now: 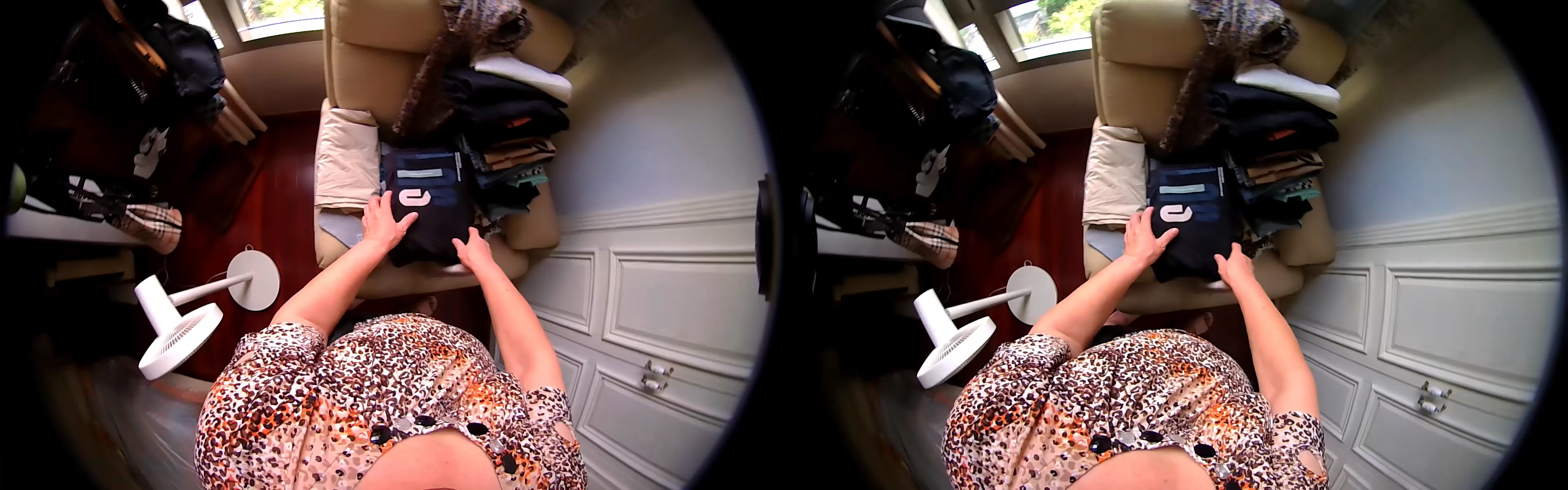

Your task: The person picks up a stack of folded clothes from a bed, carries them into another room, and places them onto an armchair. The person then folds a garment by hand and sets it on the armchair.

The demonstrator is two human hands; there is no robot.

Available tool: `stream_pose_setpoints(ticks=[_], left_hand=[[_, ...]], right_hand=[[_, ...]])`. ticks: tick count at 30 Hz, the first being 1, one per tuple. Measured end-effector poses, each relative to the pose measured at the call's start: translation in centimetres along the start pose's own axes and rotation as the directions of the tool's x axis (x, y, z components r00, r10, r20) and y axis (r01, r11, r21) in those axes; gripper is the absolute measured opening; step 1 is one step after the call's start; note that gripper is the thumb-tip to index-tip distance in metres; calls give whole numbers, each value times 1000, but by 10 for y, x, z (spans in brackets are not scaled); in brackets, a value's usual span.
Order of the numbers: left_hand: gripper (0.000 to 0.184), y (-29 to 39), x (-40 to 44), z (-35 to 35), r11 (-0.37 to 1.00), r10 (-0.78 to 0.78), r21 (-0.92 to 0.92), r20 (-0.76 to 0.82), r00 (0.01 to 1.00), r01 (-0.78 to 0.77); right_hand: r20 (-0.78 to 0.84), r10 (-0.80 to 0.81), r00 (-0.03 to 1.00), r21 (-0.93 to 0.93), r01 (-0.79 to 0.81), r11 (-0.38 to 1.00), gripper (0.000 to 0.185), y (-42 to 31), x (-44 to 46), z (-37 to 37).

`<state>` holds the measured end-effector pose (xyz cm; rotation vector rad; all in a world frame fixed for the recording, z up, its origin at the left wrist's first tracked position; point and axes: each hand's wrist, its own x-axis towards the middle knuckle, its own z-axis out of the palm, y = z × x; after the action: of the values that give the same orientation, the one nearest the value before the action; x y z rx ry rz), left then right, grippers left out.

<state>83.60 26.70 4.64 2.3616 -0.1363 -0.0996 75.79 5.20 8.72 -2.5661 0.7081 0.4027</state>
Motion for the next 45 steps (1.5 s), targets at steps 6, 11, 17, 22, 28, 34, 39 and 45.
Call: stream_pose_setpoints(ticks=[6, 11, 17, 22, 28, 34, 39, 45], left_hand=[[86, -12, -5, 6, 696, -282, -546, 390, 877, 467], [80, -6, 5, 0, 425, -274, -678, 535, 799, 600], [68, -14, 16, -3, 175, -3, -598, 795, 607, 783], [67, 1, 3, -14, 409, 211, -766, 607, 766, 495], [50, 12, 10, -2, 132, 123, -621, 784, 609, 773], [36, 49, 5, -47, 2, 232, -660, 731, 642, 751], [35, 64, -20, -109, -188, 328, -513, 771, 546, 837], [38, 81, -24, -183, -179, 166, -555, 797, 580, 813]], right_hand=[[73, 53, 996, 218, -68, 974, 62, 16, 4, 16], [85, 127, 988, 315, -148, 938, 45, 23, 16, 34], [205, 221, 953, 465, -294, 835, 46, 7, 5, 31], [283, 191, 940, 677, -337, 654, 51, 10, 3, 32], [440, 178, 880, 774, -472, 422, 51, 27, 18, 32], [534, -122, 836, 845, -532, 57, 67, 12, -30, -25], [492, -133, 860, 867, -498, -13, 60, 71, -67, -57], [482, -27, 876, 855, -477, -204, 51, 166, -106, -41]])
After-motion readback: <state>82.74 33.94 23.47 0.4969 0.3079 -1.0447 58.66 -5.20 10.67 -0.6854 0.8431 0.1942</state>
